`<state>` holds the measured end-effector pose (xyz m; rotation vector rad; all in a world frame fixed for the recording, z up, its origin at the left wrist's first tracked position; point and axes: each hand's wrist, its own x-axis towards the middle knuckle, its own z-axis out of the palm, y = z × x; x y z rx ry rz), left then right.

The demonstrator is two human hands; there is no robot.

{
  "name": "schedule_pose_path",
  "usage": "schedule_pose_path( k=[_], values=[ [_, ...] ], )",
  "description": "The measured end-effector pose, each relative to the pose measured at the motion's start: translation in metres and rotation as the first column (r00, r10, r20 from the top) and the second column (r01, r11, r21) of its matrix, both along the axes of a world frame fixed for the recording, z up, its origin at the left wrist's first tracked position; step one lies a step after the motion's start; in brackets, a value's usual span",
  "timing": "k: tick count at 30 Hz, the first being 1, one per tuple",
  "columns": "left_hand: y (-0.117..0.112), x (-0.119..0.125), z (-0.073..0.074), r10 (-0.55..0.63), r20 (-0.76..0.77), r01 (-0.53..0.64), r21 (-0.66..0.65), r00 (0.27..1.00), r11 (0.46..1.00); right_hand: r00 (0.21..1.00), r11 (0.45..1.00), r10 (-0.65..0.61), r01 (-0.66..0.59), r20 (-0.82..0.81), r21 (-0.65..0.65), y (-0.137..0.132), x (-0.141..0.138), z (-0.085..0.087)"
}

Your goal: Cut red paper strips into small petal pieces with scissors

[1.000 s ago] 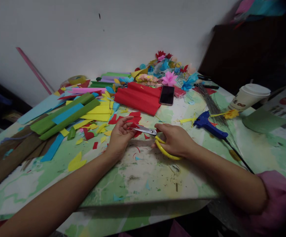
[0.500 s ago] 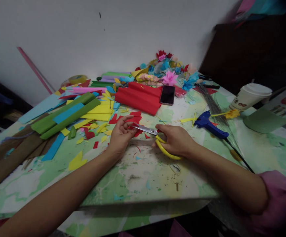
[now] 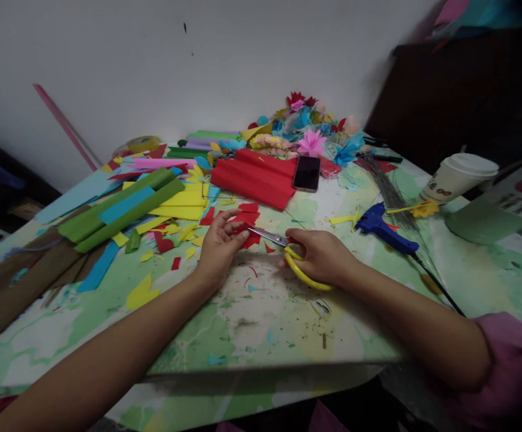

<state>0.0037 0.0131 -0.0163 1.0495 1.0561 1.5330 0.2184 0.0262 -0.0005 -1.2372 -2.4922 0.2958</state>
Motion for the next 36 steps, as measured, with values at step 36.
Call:
schedule_pose_path(
  k=[36],
  values=[
    [0.0029, -0.0054, 0.0014, 0.034, -0.055, -0.031, 0.056, 0.998, 0.998, 0.999, 1.0, -0.015, 0.015, 0.029, 0.001, 0.0004, 0.0003, 0.0009]
  ],
)
